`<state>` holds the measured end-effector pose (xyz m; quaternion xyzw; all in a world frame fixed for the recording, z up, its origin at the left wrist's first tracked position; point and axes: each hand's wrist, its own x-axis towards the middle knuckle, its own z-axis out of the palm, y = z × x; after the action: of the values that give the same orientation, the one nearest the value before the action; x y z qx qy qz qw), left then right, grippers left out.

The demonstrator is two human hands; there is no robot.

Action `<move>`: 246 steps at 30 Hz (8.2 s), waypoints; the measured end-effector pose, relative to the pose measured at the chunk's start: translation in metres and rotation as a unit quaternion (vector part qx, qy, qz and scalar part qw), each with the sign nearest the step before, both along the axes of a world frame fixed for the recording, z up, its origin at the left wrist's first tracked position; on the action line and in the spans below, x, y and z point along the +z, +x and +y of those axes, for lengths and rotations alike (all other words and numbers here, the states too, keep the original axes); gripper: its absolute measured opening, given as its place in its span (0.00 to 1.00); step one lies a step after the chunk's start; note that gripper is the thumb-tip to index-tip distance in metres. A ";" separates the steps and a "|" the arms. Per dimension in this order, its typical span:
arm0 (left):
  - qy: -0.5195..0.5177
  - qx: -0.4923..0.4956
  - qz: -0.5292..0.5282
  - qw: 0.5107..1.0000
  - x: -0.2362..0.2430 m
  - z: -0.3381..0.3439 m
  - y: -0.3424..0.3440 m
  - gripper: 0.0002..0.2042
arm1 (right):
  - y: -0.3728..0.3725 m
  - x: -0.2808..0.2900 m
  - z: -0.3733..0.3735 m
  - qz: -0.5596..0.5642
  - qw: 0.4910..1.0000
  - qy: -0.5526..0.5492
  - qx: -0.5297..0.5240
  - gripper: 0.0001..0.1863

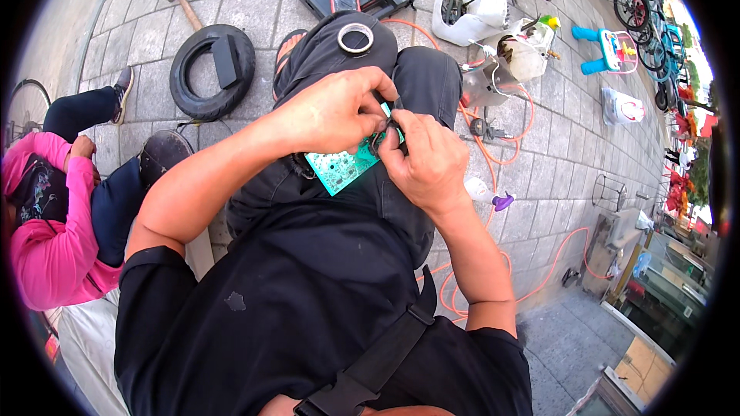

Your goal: The person sits on a sidewalk and works on a small green circuit board, stripping wires, twisting them together, and wrapping connections with black electrical tape. The person handles the board and wires repeatedly while seated.

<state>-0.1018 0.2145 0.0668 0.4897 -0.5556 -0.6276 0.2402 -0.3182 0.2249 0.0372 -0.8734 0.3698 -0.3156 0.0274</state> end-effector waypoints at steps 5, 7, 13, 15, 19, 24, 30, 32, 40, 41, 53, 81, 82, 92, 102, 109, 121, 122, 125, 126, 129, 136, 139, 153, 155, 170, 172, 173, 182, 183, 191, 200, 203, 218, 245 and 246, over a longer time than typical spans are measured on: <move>0.001 -0.011 -0.004 1.000 0.002 -0.003 0.001 0.19 | 0.002 0.003 0.002 -0.048 0.995 0.090 -0.025 0.10; -0.025 -0.008 0.008 1.000 -0.003 -0.002 0.000 0.19 | 0.005 0.002 0.010 -0.138 0.955 0.250 -0.082 0.08; -0.070 -0.004 -0.018 0.997 -0.001 0.007 0.000 0.19 | 0.005 0.023 -0.013 -0.279 0.666 0.665 -0.193 0.13; -0.055 0.003 -0.006 0.998 0.000 0.006 0.000 0.19 | 0.005 0.027 -0.015 -0.274 0.658 0.674 -0.196 0.12; -0.071 0.006 0.023 0.997 -0.010 0.007 -0.007 0.18 | 0.008 0.023 0.015 -0.283 0.791 0.517 -0.166 0.09; -0.048 0.043 0.040 0.997 -0.035 0.004 0.001 0.19 | 0.004 0.001 0.013 -0.049 0.988 0.150 -0.006 0.11; -0.029 -0.010 -0.039 0.999 -0.003 -0.009 -0.005 0.20 | 0.002 0.001 0.004 0.009 0.991 0.123 -0.052 0.11; -0.042 -0.014 -0.047 0.998 -0.009 -0.004 -0.005 0.19 | -0.002 0.001 0.010 0.054 0.985 0.148 -0.064 0.11; -0.098 -0.061 -0.100 0.988 -0.011 -0.004 -0.006 0.20 | -0.024 -0.016 -0.043 -0.130 0.699 0.702 -0.042 0.12; -0.108 -0.065 -0.108 0.986 -0.007 -0.004 -0.007 0.20 | -0.025 -0.016 -0.044 -0.145 0.683 0.715 -0.035 0.11; -0.035 -0.031 -0.024 0.999 -0.014 -0.005 -0.006 0.18 | -0.022 -0.030 -0.039 -0.247 0.659 0.711 -0.019 0.09; 0.137 -0.070 -0.113 0.982 0.019 -0.050 -0.006 0.14 | -0.008 -0.013 0.014 -0.377 0.720 0.577 -0.081 0.18; 0.142 -0.077 -0.118 0.980 0.021 -0.050 -0.008 0.14 | -0.009 -0.015 0.014 -0.371 0.727 0.572 -0.085 0.18; 0.113 -0.126 -0.137 0.976 0.015 -0.049 -0.010 0.10 | -0.004 0.004 0.013 -0.393 0.689 0.589 -0.157 0.16; 0.076 -0.118 -0.163 0.977 0.016 -0.046 -0.016 0.11 | -0.006 -0.015 0.005 -0.402 0.678 0.601 -0.129 0.13; 0.058 -0.105 -0.152 0.981 0.013 -0.041 -0.017 0.10 | -0.013 -0.006 -0.004 -0.386 0.627 0.667 -0.115 0.11; -0.112 -0.104 -0.225 0.962 0.003 -0.024 -0.023 0.08 | -0.021 -0.013 -0.010 -0.423 0.534 0.726 -0.095 0.12; -0.111 -0.104 -0.226 0.962 0.005 -0.022 -0.024 0.08 | -0.023 -0.013 -0.011 -0.420 0.529 0.732 -0.092 0.12; -0.215 -0.124 -0.217 0.944 -0.017 -0.024 -0.019 0.08 | -0.020 -0.017 -0.007 -0.425 0.589 0.684 -0.064 0.08; -0.260 -0.136 -0.229 0.928 -0.023 -0.021 -0.011 0.08 | -0.014 -0.019 -0.010 -0.425 0.582 0.692 -0.056 0.08; -0.282 -0.127 -0.277 0.910 -0.028 -0.022 -0.011 0.11 | -0.013 -0.040 -0.023 -0.413 0.583 0.698 -0.043 0.10; -0.223 -0.118 -0.259 0.932 -0.016 -0.031 -0.014 0.14 | -0.016 -0.030 -0.039 -0.382 0.618 0.686 -0.026 0.10; -0.062 -0.090 -0.209 0.972 0.001 -0.028 -0.015 0.14 | -0.008 -0.017 -0.024 -0.349 0.665 0.659 -0.047 0.10; 0.040 -0.081 -0.119 0.989 -0.017 -0.041 -0.005 0.11 | -0.003 -0.012 -0.011 -0.292 0.757 0.580 -0.064 0.12; 0.030 -0.094 -0.117 0.988 -0.017 -0.044 -0.007 0.12 | -0.006 -0.017 -0.012 -0.298 0.742 0.596 -0.069 0.12; 0.018 -0.126 -0.110 0.986 -0.016 -0.035 -0.003 0.13 | -0.011 -0.032 -0.011 -0.333 0.656 0.676 -0.044 0.13; 0.006 -0.140 -0.106 0.984 -0.018 -0.040 0.000 0.12 | -0.008 -0.027 -0.014 -0.327 0.662 0.672 -0.059 0.13; -0.002 -0.143 -0.102 0.984 -0.019 -0.043 -0.002 0.12 | -0.008 -0.023 -0.017 -0.322 0.667 0.669 -0.062 0.12; -0.003 -0.128 -0.116 0.985 -0.018 -0.041 0.002 0.10 | 0.000 -0.028 -0.012 -0.290 0.714 0.633 -0.080 0.16; 0.002 -0.131 -0.117 0.984 -0.017 -0.044 0.002 0.10 | 0.002 -0.039 -0.011 -0.303 0.727 0.612 -0.079 0.16; -0.001 -0.149 -0.117 0.982 -0.014 -0.044 0.003 0.11 | 0.005 -0.042 -0.005 -0.273 0.790 0.542 -0.084 0.18; 0.022 -0.113 -0.149 0.982 -0.001 -0.040 -0.006 0.17 | 0.006 -0.032 0.002 -0.285 0.786 0.545 -0.060 0.18; 0.012 -0.113 -0.143 0.983 -0.003 -0.037 -0.008 0.18 | 0.004 -0.023 0.004 -0.279 0.781 0.555 -0.064 0.18; -0.025 -0.074 -0.088 0.993 -0.018 -0.015 0.005 0.16 | -0.001 -0.047 0.013 -0.279 0.820 0.488 -0.107 0.16; -0.262 -0.145 -0.240 0.923 -0.011 0.000 -0.002 0.21 | -0.014 -0.042 0.009 -0.400 0.691 0.601 -0.035 0.16; -0.262 -0.140 -0.236 0.925 -0.010 0.000 -0.002 0.21 | -0.015 -0.042 0.009 -0.402 0.688 0.603 -0.033 0.16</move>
<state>-0.1041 0.2147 0.0567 0.4609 -0.8034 -0.3534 0.1315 -0.3335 0.2336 -0.0046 -0.4453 0.4624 -0.3463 0.6841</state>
